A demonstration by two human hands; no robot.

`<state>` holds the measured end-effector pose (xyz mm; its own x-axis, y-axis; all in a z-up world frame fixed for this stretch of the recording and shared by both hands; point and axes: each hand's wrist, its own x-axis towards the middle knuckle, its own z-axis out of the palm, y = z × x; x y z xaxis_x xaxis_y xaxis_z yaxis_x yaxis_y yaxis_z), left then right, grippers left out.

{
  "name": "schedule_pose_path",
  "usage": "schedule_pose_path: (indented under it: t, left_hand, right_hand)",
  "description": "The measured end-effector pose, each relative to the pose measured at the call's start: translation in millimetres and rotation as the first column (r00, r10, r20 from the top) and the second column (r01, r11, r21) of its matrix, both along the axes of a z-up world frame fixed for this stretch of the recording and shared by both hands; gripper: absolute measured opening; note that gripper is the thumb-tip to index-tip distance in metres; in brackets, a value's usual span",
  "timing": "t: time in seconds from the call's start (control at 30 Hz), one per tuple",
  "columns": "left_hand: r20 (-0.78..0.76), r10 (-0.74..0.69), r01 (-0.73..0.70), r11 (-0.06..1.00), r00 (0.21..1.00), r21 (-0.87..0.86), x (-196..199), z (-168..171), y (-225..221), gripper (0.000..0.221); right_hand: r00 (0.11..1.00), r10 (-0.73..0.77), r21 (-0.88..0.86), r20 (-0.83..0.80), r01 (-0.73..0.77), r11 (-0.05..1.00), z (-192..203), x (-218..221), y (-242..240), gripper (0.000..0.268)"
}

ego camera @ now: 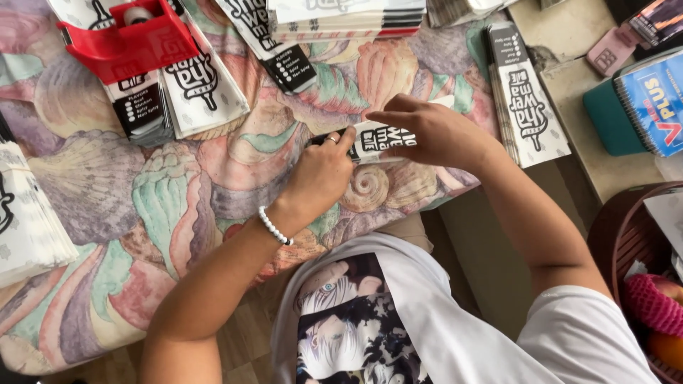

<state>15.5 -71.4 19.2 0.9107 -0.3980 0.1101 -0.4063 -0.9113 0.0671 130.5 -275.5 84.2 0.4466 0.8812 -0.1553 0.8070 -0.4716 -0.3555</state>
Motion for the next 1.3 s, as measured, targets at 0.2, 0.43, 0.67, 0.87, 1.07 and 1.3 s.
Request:
schedule_pose_path:
  t: [0.2,0.43,0.67,0.87,1.07,1.3]
  left_hand:
    - [0.021,0.031,-0.028,0.990,0.999,-0.137,0,-7,3,0.018]
    - [0.083,0.076,-0.042,0.936,0.994,-0.350,27,-55,20,0.009]
    - [0.191,-0.033,0.086,0.957,0.981,-0.277,14,-2,5,0.005]
    - [0.066,-0.021,0.047,0.905,0.998,-0.423,23,-58,17,0.021]
    - [0.080,-0.036,0.065,0.915,0.996,-0.399,19,-33,20,0.027]
    - [0.027,-0.011,0.021,0.915,1.000,-0.403,22,-36,21,0.019]
  right_hand:
    - [1.000,-0.012,0.079,0.014,0.011,0.997,-58,12,2,0.058]
    - [0.998,-0.027,0.000,0.051,0.027,1.000,-56,10,8,0.069]
    - [0.992,0.034,-0.181,0.123,-0.012,0.983,-43,4,25,0.066]
    - [0.996,-0.009,-0.253,0.089,0.031,0.967,-31,0,29,0.070]
    - [0.999,-0.031,-0.240,0.032,0.038,0.970,-14,-6,29,0.071]
    - [0.999,-0.034,-0.249,-0.022,0.027,0.968,-2,-1,39,0.066]
